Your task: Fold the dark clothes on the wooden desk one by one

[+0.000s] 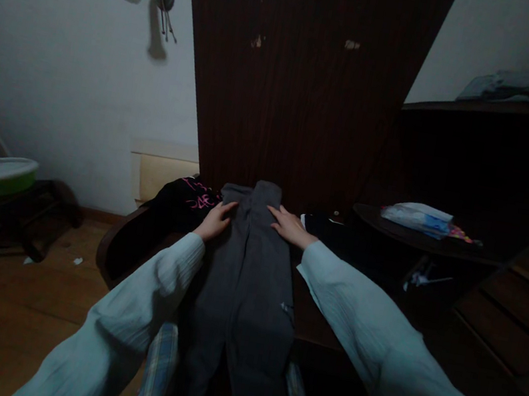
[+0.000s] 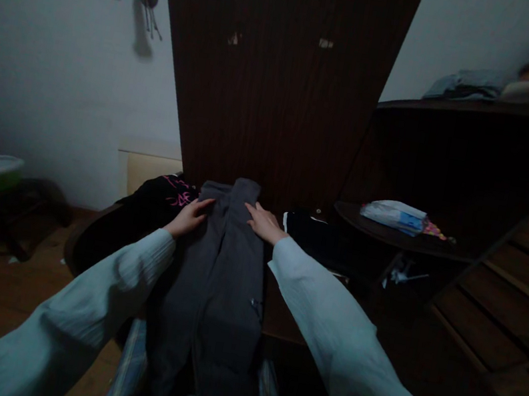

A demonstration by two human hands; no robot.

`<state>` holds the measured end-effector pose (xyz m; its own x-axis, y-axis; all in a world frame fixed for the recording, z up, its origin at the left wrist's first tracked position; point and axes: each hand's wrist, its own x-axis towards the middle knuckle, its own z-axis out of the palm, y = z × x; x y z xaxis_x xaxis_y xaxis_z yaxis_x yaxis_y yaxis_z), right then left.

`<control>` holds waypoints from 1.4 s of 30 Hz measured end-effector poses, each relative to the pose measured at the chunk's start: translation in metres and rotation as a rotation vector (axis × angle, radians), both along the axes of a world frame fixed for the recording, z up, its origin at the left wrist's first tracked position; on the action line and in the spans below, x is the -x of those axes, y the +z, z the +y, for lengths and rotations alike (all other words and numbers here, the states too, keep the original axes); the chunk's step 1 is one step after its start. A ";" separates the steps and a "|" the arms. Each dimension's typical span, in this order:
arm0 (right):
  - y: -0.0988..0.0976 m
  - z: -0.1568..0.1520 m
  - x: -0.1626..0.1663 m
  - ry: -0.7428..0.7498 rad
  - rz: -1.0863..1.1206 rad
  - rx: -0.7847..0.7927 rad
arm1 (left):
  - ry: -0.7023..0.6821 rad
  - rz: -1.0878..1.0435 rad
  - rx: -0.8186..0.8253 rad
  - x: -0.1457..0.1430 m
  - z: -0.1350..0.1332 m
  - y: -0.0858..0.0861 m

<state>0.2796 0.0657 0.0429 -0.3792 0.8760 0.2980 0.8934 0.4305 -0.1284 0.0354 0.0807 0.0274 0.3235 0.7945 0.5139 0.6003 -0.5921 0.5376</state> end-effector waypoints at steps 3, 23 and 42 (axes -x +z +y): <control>0.032 0.022 -0.009 -0.088 -0.067 -0.085 | 0.049 -0.002 -0.130 -0.015 0.026 0.027; -0.072 -0.026 0.002 -0.189 -0.066 0.204 | 0.041 0.459 -0.038 -0.050 -0.043 -0.053; -0.090 -0.036 0.004 -0.181 -0.054 0.129 | -0.053 -0.497 0.813 -0.076 -0.123 -0.067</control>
<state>0.2754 0.0297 -0.0476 -0.2249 0.9607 0.1626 0.9616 0.2458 -0.1222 0.1110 -0.0419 -0.0393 0.2630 0.9595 -0.1004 0.1758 0.0547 0.9829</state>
